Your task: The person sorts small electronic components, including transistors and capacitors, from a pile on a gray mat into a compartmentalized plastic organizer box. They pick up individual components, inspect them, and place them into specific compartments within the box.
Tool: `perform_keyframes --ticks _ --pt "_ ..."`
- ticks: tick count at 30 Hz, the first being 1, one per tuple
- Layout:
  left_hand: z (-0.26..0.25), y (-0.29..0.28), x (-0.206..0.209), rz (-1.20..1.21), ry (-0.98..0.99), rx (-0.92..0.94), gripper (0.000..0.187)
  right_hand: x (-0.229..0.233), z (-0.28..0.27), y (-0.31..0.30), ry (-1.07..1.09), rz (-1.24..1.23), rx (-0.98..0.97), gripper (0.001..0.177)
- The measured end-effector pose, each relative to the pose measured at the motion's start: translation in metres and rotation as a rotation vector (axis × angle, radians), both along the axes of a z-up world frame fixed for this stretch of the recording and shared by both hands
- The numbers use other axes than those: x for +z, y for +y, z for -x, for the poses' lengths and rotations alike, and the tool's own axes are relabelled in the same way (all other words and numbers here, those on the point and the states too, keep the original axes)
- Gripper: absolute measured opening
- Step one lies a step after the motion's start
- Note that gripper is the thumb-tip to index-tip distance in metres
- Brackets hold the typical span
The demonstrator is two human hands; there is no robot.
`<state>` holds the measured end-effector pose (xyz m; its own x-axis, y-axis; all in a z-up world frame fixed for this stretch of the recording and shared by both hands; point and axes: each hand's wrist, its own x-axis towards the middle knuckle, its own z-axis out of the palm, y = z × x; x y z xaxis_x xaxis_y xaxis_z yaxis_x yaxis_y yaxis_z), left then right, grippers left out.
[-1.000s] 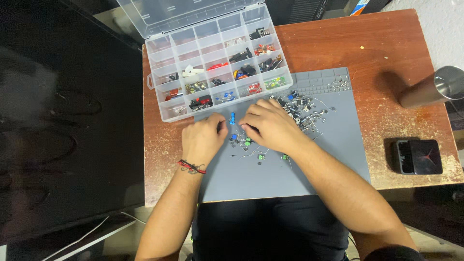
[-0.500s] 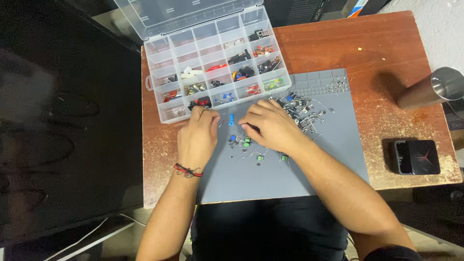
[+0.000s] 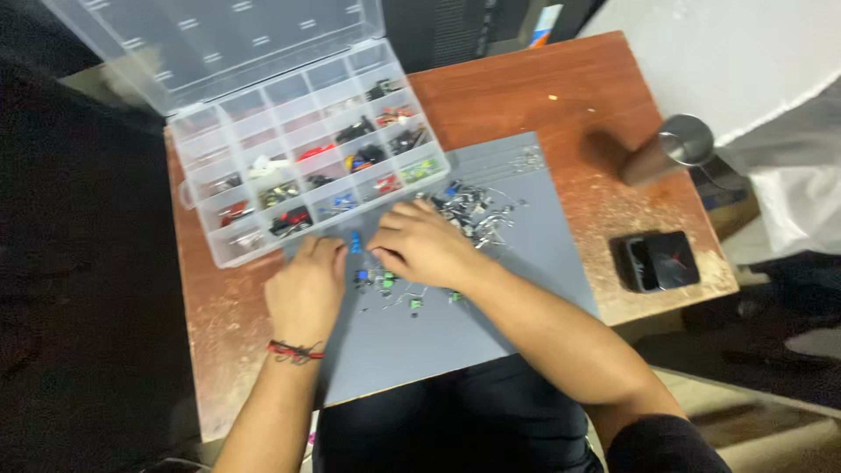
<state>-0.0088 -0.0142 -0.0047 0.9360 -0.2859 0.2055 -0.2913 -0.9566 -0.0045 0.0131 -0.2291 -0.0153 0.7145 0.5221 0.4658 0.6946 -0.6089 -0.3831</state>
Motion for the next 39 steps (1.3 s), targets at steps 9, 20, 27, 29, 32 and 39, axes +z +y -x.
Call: perform_keyframes --ticks 9,20,27,29,32,39 --pt "0.002 -0.001 -0.004 -0.056 0.020 0.078 0.012 -0.026 0.001 0.032 -0.443 -0.164 0.130 0.023" --pt "-0.005 0.010 -0.029 -0.165 -0.138 -0.007 0.015 -0.001 0.016 0.023 -0.608 -0.072 0.386 0.027" --pt "-0.004 0.015 -0.032 -0.145 -0.134 -0.022 0.009 -0.002 0.015 0.024 -0.606 -0.066 0.347 0.022" --pt "-0.003 0.015 -0.033 -0.160 -0.134 -0.023 0.008 -0.002 0.016 0.025 -0.597 -0.073 0.350 0.020" --pt "-0.004 0.012 -0.031 -0.201 -0.191 -0.027 0.016 0.000 0.016 0.021 -0.597 -0.072 0.351 0.022" --pt "-0.010 0.009 -0.008 0.409 0.001 -0.044 0.009 0.012 0.006 0.021 -0.531 -0.366 0.234 0.032"
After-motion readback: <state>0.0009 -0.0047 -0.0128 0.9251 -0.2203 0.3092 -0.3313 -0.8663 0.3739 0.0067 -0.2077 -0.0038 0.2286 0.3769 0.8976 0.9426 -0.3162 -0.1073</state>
